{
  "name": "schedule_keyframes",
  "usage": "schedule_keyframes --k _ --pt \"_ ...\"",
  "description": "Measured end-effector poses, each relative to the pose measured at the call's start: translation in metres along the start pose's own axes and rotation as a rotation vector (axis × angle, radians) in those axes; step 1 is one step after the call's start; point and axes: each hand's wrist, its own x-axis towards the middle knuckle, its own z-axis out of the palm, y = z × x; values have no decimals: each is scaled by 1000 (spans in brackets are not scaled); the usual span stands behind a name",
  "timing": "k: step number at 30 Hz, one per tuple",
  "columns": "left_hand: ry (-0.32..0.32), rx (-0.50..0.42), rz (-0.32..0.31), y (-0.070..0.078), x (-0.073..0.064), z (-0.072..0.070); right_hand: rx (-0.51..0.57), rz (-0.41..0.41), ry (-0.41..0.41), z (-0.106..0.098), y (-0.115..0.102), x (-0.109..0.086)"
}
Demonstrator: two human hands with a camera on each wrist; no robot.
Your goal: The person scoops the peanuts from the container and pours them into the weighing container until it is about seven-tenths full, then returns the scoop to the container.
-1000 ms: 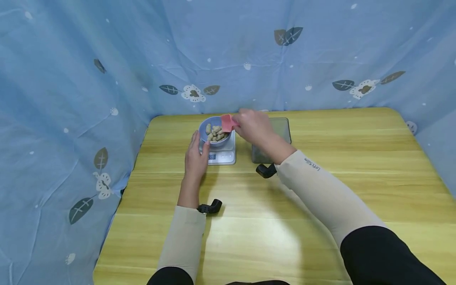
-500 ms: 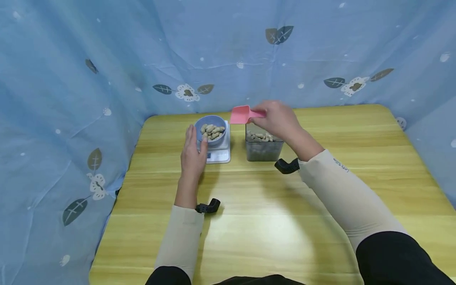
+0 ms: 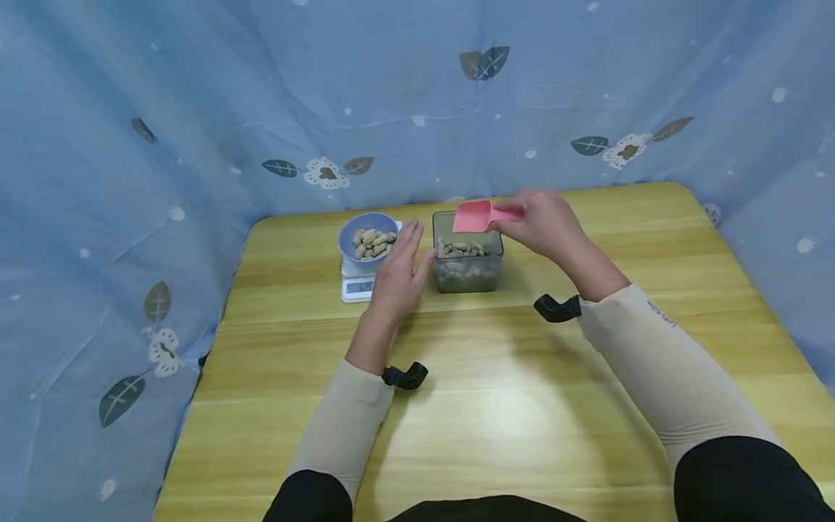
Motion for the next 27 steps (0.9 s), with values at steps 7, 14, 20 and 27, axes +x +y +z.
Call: schedule_keyframes --k 7,14,20,27 --pt "-66 30 1 3 6 13 -56 3 -69 4 7 0" --pt "-80 18 8 6 9 15 -341 -77 -218 8 -1 4" --pt "-101 18 4 7 10 16 -419 -134 -261 27 -6 18" --pt "-85 30 -15 7 8 16 -340 -264 -315 36 1 25"
